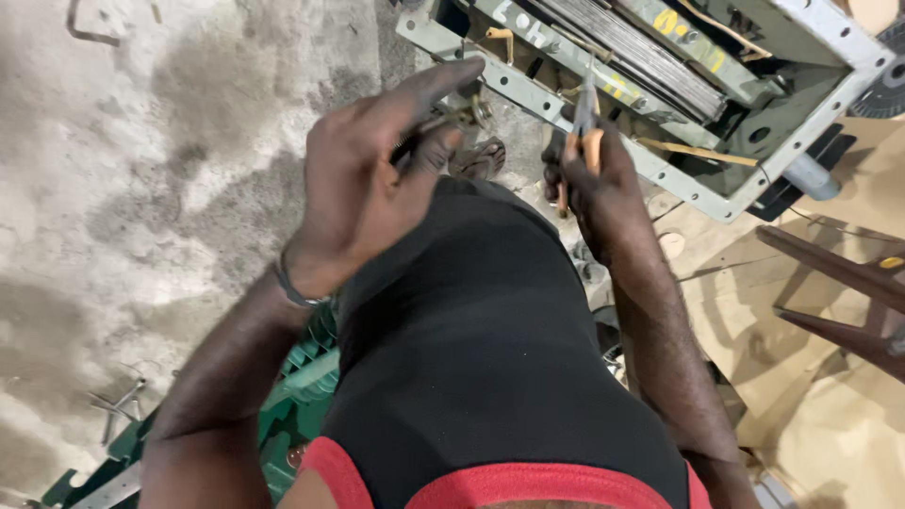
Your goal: The person stands at a workbench in a workshop and uses pliers to hold small brass and metal fittings while shaping them with a file. They work on parts next to a green transformer-style unit, occasionally reaching into its frame, and continue filing and fitting the components.
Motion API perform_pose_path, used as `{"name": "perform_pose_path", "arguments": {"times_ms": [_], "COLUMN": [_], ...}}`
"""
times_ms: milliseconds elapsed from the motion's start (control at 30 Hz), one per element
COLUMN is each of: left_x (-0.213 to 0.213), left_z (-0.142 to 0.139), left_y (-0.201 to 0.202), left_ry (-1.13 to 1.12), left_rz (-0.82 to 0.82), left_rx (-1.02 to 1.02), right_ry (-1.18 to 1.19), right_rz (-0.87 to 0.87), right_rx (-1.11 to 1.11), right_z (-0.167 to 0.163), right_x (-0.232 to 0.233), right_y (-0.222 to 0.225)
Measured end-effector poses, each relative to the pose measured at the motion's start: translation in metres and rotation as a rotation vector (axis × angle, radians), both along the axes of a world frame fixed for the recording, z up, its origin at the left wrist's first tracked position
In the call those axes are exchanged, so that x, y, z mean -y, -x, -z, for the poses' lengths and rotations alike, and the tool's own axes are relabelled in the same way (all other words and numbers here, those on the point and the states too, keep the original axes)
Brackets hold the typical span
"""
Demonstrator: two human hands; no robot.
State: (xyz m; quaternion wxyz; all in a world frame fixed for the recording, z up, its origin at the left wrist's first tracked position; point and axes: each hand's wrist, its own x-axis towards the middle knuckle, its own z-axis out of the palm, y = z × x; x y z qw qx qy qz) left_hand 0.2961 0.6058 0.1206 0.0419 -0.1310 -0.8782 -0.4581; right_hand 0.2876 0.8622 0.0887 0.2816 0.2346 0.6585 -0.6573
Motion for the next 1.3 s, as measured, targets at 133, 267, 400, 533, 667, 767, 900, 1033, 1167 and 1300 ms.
{"name": "perform_pose_path", "arguments": {"times_ms": [133,267,400,533,667,767,900,1033,1167,1300], "left_x": [0.008,0.011,0.013,0.015,0.016,0.016,0.014,0.016,0.015,0.010], "left_z": [-0.004,-0.004,-0.002,0.001,0.001,-0.002,-0.004,0.001,0.004,-0.011], "left_y": [0.001,-0.001,0.001,0.004,0.004,0.004,0.006,0.005,0.004,0.015], "left_ry": [-0.264,-0.310,-0.338,-0.350,-0.322,-0.308,-0.320,-0.281,-0.279,-0.284], "left_rz": [0.112,0.112,0.113,0.142,0.120,0.135,0.149,0.136,0.098,0.208], "left_rx": [0.096,0.087,0.051,0.034,0.130,0.125,0.139,0.106,0.186,0.084], "right_ry": [-0.433,-0.063,0.283,0.376,-0.110,-0.251,-0.344,-0.315,-0.414,-0.482], "right_rz": [-0.455,-0.011,0.071,-0.033,-0.403,-0.510,-0.551,-0.550,-0.542,-0.478], "right_rx": [-0.805,-0.265,0.153,-0.019,-0.754,-0.967,-1.061,-1.069,-1.161,-1.252], "right_z": [0.003,0.014,0.037,0.033,0.014,0.009,0.009,0.010,0.018,0.028], "right_x": [-0.023,-0.039,-0.039,-0.032,-0.014,0.005,0.022,0.022,0.020,0.016], "right_y": [-0.027,-0.037,-0.025,-0.029,-0.017,0.005,0.017,0.015,0.015,0.017]}}
